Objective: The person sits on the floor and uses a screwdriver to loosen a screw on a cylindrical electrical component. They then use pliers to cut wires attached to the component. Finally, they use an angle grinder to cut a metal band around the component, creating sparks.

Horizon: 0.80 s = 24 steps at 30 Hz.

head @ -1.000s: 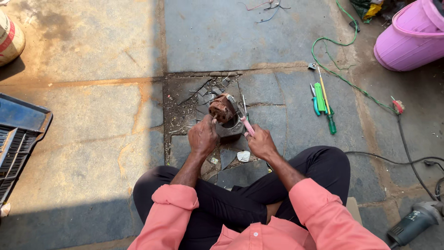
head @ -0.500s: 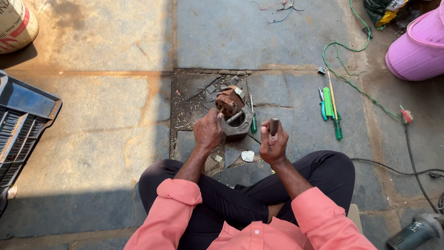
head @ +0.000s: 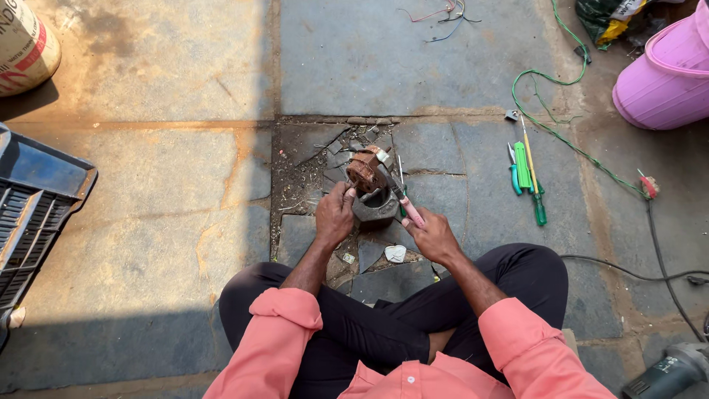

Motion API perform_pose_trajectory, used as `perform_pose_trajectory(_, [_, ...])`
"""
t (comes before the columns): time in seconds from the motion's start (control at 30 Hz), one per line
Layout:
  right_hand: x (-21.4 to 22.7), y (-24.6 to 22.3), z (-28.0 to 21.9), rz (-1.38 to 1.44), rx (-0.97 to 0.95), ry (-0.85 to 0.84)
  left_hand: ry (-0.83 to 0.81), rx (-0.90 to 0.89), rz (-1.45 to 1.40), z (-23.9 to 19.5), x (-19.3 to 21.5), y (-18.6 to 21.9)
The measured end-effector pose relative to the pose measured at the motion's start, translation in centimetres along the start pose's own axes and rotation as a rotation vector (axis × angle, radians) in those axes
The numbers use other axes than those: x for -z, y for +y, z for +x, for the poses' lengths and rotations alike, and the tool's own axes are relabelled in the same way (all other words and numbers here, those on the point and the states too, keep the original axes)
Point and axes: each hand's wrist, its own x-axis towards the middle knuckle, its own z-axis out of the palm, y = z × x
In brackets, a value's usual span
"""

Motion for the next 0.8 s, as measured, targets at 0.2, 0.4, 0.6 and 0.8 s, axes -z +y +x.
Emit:
perform_pose_trajectory(0.2, [0.3,1.5,0.0,0.058,-0.058,0.095,-0.153,0.177,0.218,-0.2,-0.8,-2.3])
perform_pose_trajectory(0.4, [-0.6,3.2,0.3,0.001,0.048,0.052,-0.171,0.062,0.53,0.6,-1.3,-3.4])
perform_pose_trajectory(0.6, [0.5,-1.1,-0.2,0.014,0.13,0.039,-0.19,0.126,0.37,1.0,-1.3,-2.1])
perform_pose_trajectory(0.8, [2.9,-4.6,-0.2,0.145,0.545,0.316,-0.112,-0.034,0.475,0.5,-2.1,-0.2])
